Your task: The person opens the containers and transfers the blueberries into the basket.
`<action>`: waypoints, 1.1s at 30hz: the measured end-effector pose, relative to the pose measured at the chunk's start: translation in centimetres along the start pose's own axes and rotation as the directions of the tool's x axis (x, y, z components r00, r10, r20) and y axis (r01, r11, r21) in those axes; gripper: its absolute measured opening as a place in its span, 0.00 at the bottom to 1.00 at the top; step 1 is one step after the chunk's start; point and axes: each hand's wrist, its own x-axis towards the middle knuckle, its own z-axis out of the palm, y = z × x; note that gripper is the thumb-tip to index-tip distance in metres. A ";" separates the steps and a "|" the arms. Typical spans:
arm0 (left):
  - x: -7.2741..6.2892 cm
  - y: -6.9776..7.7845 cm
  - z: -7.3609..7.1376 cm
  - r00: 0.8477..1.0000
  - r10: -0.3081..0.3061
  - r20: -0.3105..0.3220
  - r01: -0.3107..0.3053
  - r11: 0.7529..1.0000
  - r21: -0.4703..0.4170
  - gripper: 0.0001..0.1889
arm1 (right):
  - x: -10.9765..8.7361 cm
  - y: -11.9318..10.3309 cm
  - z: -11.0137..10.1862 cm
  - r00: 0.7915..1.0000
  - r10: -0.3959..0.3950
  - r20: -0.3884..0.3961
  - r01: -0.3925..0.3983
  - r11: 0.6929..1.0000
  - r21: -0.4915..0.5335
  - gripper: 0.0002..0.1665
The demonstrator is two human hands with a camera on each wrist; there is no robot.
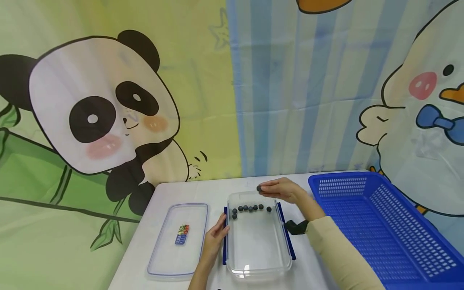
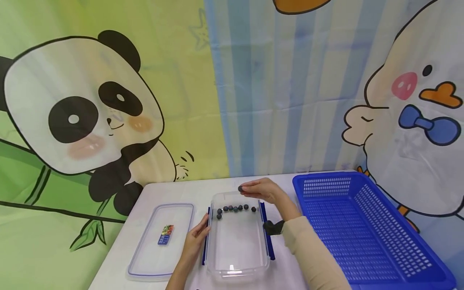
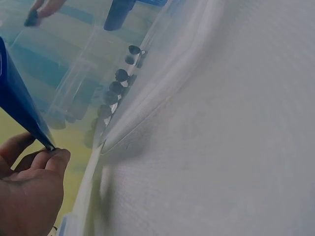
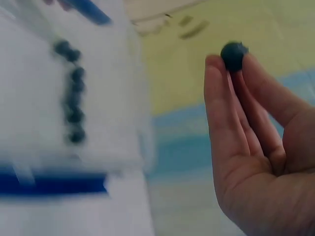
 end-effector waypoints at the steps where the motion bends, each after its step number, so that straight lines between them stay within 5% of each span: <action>1: 0.0 0.0 0.0 1.000 0.000 0.001 0.000 1.000 0.001 0.29 | -0.9 -0.7 -1.3 1.000 -0.008 0.023 0.009 1.000 -0.014 0.23; 7: -0.1 0.0 0.0 1.000 -0.016 -0.002 0.016 1.000 0.013 0.28 | -7.0 -2.1 -11.1 1.000 -0.012 0.019 0.014 0.995 -0.094 0.20; 15: 0.0 0.0 0.0 1.000 -0.023 -0.013 0.023 1.000 0.001 0.26 | -12.0 2.4 -21.6 0.990 0.057 0.127 -0.053 0.998 -0.036 0.18; 24: 0.0 -0.2 -0.1 1.000 -0.030 0.001 0.030 0.999 -0.029 0.26 | -12.6 7.6 -25.1 0.919 0.230 0.319 -0.284 0.949 0.134 0.22; 33: 0.0 -0.1 -0.1 1.000 -0.022 0.005 0.022 0.999 -0.032 0.27 | -13.1 9.6 -26.3 0.900 0.321 0.293 -0.382 0.906 0.180 0.20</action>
